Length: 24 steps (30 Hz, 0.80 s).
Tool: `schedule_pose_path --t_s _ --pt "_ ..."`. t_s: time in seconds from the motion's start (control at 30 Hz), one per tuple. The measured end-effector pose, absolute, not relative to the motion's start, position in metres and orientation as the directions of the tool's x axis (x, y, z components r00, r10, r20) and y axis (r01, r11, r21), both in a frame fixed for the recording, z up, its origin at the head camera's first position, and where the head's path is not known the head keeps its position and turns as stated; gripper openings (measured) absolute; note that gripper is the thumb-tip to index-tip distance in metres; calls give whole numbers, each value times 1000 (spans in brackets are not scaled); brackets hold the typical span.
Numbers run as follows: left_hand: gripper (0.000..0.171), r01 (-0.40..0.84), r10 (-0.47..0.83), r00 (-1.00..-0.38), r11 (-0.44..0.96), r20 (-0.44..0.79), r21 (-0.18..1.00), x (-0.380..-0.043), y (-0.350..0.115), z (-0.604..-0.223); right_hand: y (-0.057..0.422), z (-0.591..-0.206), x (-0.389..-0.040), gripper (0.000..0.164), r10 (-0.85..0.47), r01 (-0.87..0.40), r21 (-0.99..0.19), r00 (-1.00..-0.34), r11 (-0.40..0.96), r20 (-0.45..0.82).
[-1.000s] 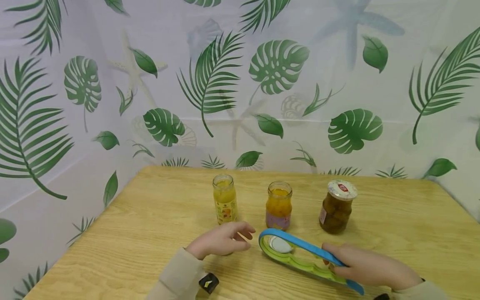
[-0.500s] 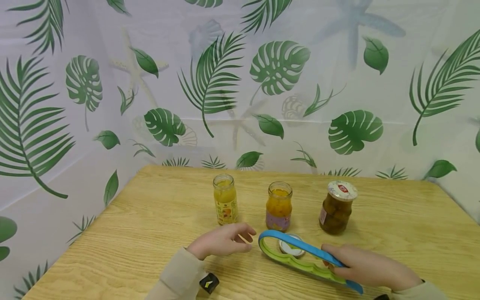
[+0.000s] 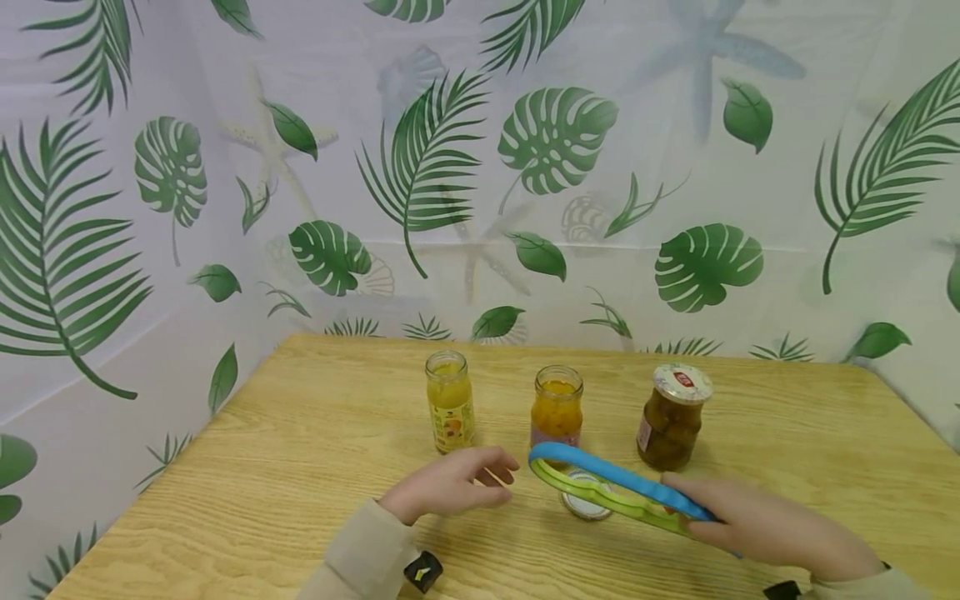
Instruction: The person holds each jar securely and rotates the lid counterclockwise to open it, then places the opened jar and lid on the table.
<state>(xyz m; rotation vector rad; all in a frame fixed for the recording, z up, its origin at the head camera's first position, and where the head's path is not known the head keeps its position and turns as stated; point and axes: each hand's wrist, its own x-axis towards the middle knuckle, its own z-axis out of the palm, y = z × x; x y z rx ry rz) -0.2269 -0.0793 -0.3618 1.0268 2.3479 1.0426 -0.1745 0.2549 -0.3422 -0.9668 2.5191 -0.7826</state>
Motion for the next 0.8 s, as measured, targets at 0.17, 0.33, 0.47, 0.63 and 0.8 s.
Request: schedule_pose_path --t_s 0.17,0.33,0.47,0.63,0.8 --pt "31 477 732 -681 441 3 760 -226 -70 -362 265 -332 -170 9 -687 -574 -561 -727 597 13" --pt "27 483 727 -685 404 49 777 -225 -54 -362 275 -325 -168 21 -671 -637 -520 -726 569 155" --pt "26 503 721 -688 398 77 768 -225 -35 -359 281 -319 -166 25 -637 -664 -465 -732 585 243" --pt "29 519 706 -699 387 117 762 -225 -9 -357 287 -315 -164 24 -564 -633 -427 -773 646 292" --pt "36 472 656 -740 350 148 809 -226 21 -355 294 -312 -162 23 -512 -602 -414 -799 683 317"
